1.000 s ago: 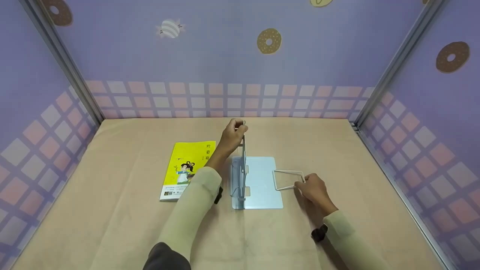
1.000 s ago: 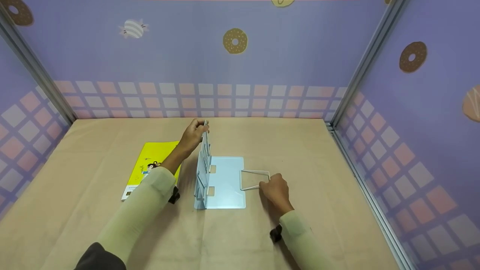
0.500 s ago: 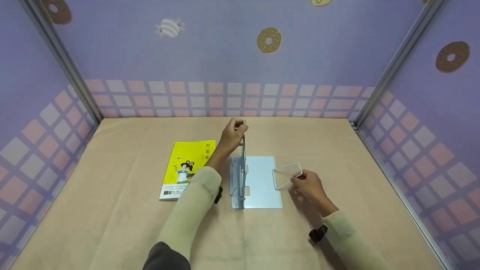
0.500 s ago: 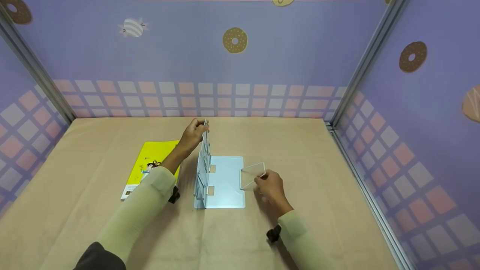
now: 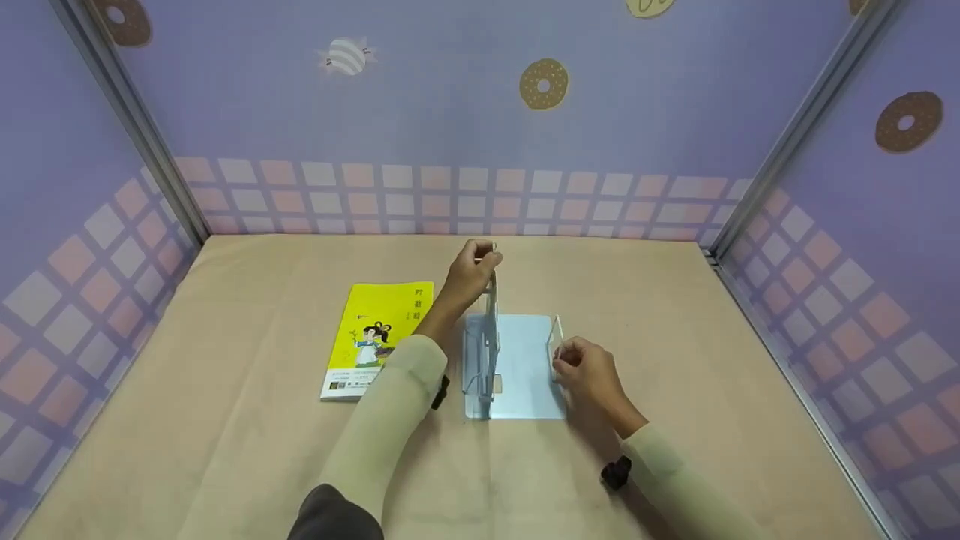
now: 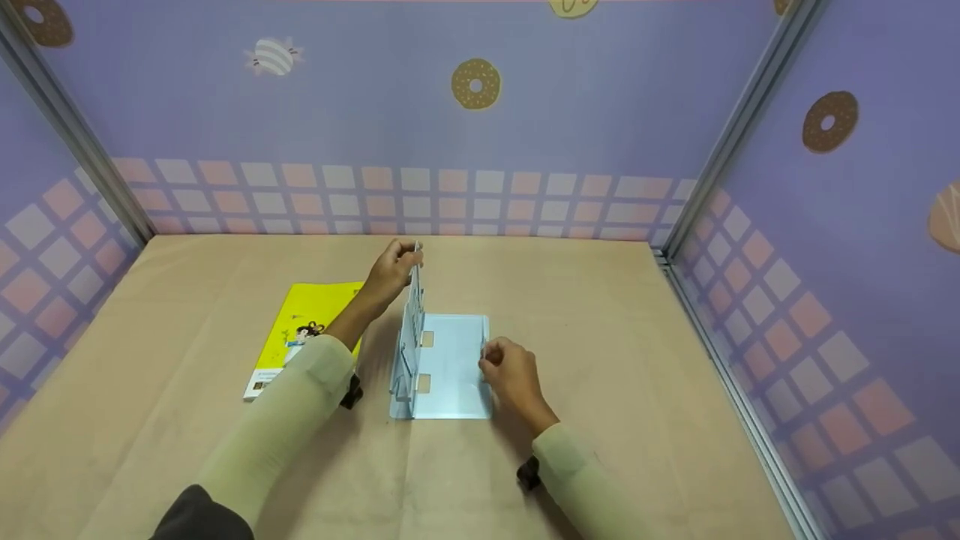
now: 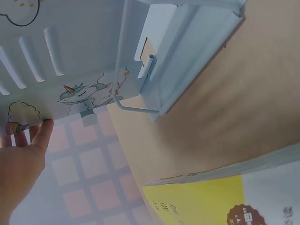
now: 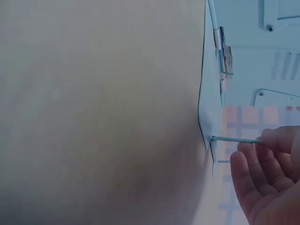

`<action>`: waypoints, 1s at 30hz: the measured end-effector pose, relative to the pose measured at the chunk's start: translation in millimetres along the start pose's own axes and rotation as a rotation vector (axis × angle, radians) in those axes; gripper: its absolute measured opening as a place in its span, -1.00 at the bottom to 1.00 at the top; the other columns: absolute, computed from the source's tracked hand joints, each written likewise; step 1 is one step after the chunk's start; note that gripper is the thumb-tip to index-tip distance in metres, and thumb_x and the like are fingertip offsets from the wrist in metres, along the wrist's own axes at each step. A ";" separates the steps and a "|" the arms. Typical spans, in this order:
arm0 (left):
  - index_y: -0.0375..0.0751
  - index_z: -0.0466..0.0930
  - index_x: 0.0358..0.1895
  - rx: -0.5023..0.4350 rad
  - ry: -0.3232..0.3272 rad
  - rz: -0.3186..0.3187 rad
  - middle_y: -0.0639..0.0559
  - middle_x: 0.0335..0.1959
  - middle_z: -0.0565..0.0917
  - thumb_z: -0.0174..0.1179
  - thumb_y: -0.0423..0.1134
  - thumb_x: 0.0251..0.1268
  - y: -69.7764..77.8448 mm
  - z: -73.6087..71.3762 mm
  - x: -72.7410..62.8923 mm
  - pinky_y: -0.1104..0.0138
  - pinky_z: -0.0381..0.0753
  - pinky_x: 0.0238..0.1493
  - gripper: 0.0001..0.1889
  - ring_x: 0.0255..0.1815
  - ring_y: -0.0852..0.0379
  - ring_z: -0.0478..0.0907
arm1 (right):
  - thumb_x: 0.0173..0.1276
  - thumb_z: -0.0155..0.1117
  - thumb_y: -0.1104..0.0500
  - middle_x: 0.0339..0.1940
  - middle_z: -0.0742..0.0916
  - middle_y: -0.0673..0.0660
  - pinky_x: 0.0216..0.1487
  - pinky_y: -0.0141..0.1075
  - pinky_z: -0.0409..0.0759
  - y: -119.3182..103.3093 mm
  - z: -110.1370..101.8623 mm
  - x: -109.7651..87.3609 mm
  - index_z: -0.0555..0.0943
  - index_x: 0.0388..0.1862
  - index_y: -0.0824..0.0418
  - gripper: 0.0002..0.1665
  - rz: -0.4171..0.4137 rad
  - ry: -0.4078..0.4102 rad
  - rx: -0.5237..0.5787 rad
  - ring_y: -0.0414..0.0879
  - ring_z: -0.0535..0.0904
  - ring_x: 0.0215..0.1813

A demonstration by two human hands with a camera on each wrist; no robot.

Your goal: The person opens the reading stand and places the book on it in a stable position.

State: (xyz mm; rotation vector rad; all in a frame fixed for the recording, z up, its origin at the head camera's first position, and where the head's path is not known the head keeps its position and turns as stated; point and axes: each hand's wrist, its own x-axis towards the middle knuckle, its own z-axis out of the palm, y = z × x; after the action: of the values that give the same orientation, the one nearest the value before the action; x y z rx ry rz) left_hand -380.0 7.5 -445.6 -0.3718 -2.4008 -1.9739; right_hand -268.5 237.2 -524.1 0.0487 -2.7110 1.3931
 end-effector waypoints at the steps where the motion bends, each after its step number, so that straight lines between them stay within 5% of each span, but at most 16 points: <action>1: -0.20 0.38 0.30 0.000 -0.002 0.001 -0.18 0.23 0.52 -0.01 -0.02 0.50 0.5 -0.2 -0.5 0.04 0.60 0.20 -0.54 0.24 -0.10 0.49 | 0.29 0.40 0.35 -0.34 0.77 0.09 -0.28 -0.39 0.60 -1.8 2.6 0.9 0.66 -0.29 0.19 -0.90 -0.015 0.001 -0.012 -0.12 0.64 -0.27; 10: -0.17 0.40 0.34 0.044 0.006 0.019 -0.13 0.24 0.55 0.01 0.02 0.51 0.6 5.8 -3.2 0.13 0.56 0.24 -0.51 0.23 -0.01 0.51 | 0.26 0.44 0.35 -0.23 0.84 0.05 -0.14 -0.20 0.71 -15.2 19.0 4.0 0.78 -0.22 0.18 -0.86 -0.053 -0.046 -0.203 -0.09 0.71 -0.20; 15: -0.12 0.36 0.41 0.063 -0.028 -0.008 -0.15 0.29 0.54 -0.04 0.13 0.55 1.3 7.6 -4.5 0.08 0.52 0.32 -0.45 0.26 -0.05 0.52 | 0.25 0.46 0.34 -0.28 0.82 0.05 -0.09 -0.16 0.70 -17.4 19.8 6.4 0.77 -0.26 0.20 -0.90 -0.046 -0.051 -0.219 -0.08 0.70 -0.20; 22: -0.15 0.29 0.49 0.111 -0.169 0.016 -0.18 0.40 0.45 -0.14 0.10 0.63 1.6 16.2 -1.3 0.04 0.41 0.44 -0.43 0.44 -0.13 0.40 | 0.24 0.46 0.34 -0.30 0.82 0.04 -0.11 -0.16 0.70 -13.3 17.0 8.0 0.77 -0.28 0.16 -0.88 -0.042 -0.053 -0.194 -0.09 0.70 -0.23; 30: -0.16 0.37 0.45 0.246 -0.234 0.032 -0.16 0.40 0.45 -0.17 0.09 0.65 1.9 27.5 -1.0 0.02 0.38 0.46 -0.46 0.44 -0.13 0.40 | 0.28 0.44 0.27 -0.44 0.76 0.03 -0.45 -0.34 0.43 -8.9 12.3 4.7 0.79 -0.17 0.17 -0.86 -0.141 -0.069 -0.227 -0.17 0.49 -0.47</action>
State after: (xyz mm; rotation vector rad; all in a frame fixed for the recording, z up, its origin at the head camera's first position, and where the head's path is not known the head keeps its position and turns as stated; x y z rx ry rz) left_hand -374.7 34.3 -449.6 -0.6599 -2.7160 -1.6780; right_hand -273.4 222.1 -523.6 0.2707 -2.8394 1.0601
